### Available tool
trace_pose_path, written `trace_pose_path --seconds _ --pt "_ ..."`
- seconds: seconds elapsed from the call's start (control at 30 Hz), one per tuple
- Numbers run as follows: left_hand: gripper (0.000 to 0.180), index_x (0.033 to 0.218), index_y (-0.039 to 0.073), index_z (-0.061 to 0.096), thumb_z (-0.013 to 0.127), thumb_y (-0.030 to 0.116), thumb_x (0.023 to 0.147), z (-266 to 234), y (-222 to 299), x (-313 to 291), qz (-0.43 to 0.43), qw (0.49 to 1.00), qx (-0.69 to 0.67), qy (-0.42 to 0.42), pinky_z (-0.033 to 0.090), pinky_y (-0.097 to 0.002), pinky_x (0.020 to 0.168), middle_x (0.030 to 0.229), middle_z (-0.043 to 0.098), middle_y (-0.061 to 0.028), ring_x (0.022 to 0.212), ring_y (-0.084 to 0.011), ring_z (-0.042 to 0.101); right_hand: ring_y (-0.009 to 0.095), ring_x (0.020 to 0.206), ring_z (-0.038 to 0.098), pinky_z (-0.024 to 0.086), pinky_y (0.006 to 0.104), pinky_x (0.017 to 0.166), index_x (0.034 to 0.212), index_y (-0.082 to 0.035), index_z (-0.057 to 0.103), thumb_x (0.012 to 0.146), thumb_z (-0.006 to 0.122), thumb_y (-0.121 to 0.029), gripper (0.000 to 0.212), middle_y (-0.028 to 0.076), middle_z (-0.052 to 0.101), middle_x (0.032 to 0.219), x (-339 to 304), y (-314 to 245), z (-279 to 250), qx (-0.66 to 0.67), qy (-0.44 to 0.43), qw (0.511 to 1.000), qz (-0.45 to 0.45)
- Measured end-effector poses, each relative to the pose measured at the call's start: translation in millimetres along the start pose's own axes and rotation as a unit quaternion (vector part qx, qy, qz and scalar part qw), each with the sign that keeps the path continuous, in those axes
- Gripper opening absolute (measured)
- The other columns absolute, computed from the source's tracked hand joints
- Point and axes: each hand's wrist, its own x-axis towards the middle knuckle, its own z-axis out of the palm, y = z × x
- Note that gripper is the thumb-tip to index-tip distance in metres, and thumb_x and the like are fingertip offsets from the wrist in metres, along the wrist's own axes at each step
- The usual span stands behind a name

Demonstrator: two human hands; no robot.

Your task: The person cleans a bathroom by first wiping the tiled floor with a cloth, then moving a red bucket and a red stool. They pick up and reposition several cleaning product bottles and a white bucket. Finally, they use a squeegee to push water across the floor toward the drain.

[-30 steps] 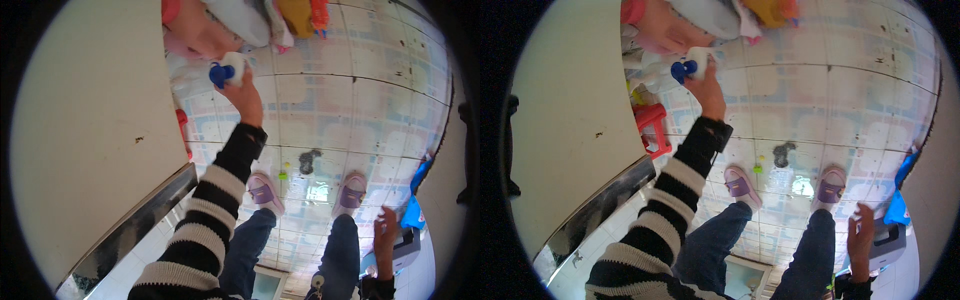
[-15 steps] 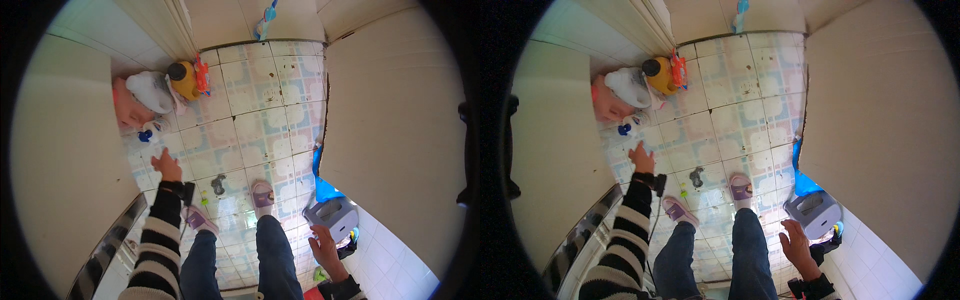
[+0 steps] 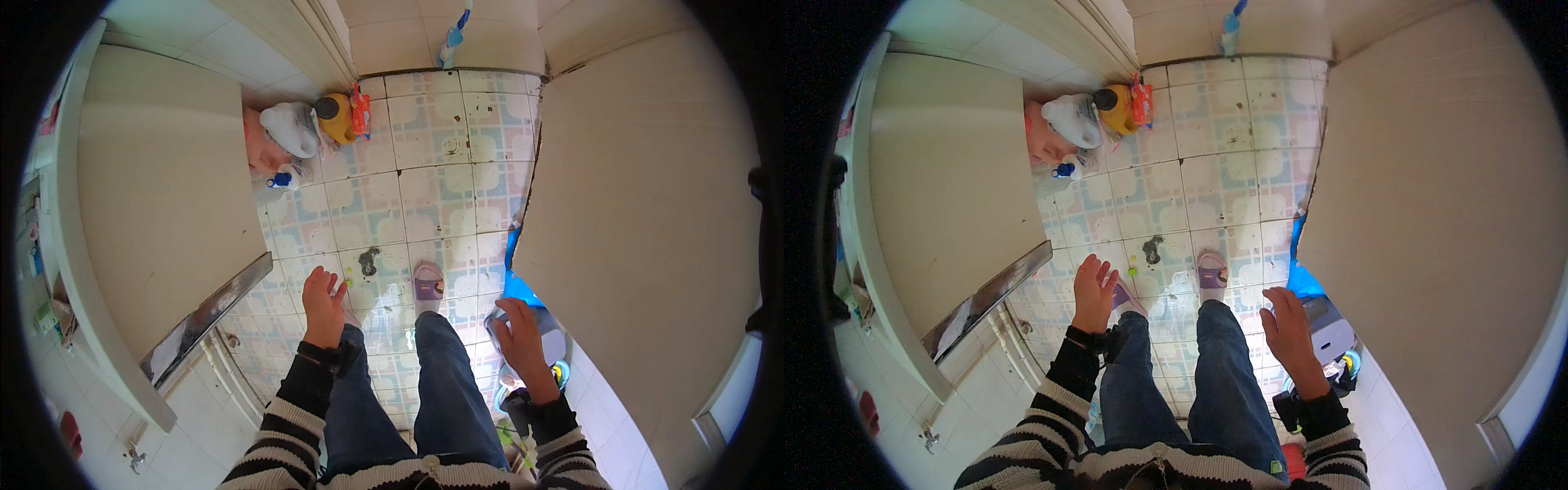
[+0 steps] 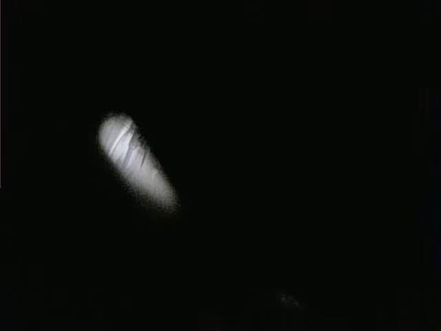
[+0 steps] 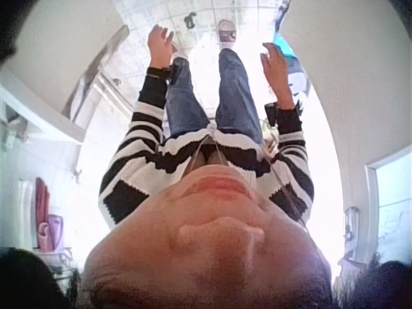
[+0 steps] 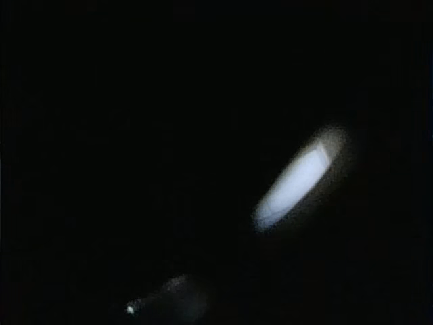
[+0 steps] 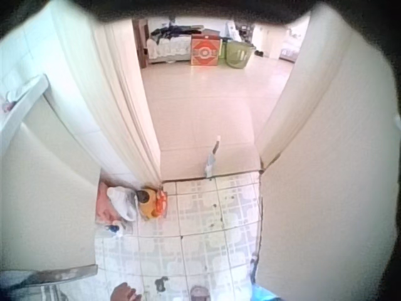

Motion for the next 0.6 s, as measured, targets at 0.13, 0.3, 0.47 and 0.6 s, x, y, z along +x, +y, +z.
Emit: trace_pose_path --seconds 0.13,0.3,0.47,0.6 --pt "0.034 0.124 0.005 0.048 0.058 0.016 0.093 -1.2 8.2 -28.9 0.011 1.0 -0.007 0.013 0.047 -0.039 0.09 0.114 0.051 -0.0045 0.105 -0.0195 0.052 0.036 0.105 0.055 0.045 0.042 0.09 0.111 0.0 0.057 0.083 0.061 -0.005 0.028 0.019 0.057 0.112 19.6 5.8 -10.1 -0.023 0.003 0.999 -0.032" --pt "0.029 0.121 0.005 0.051 0.057 0.014 0.094 5.1 32.4 -55.8 0.036 0.998 -0.018 0.038 0.047 -0.0378 0.09 0.115 0.052 -0.0049 0.104 -0.0189 0.053 0.036 0.104 0.055 0.045 0.0415 0.09 0.109 -0.001 0.058 0.083 0.061 -0.007 0.027 0.017 0.057 0.111 62.2 12.3 -14.0 -0.041 0.003 0.996 -0.073" --pt "0.03 0.122 0.004 0.051 0.056 0.014 0.094 1.6 51.6 -57.6 0.06 0.996 0.008 0.061 0.047 -0.0367 0.091 0.118 0.052 -0.0059 0.106 -0.0191 0.054 0.037 0.099 0.056 0.047 0.0461 0.084 0.11 -0.004 0.059 0.08 0.063 -0.009 0.03 0.017 0.057 0.108 140.9 17.1 8.1 -0.059 -0.001 0.991 -0.122" --pt "0.031 0.124 0.004 0.05 0.056 0.015 0.095 6.8 56.1 -48.4 0.053 0.996 0.041 0.06 0.046 -0.0373 0.092 0.119 0.053 -0.0065 0.108 -0.02 0.054 0.038 0.102 0.055 0.047 0.0469 0.086 0.111 -0.006 0.059 0.079 0.063 -0.012 0.033 0.017 0.056 0.109 232.3 43.2 36.7 -0.06 -0.003 0.992 -0.107"
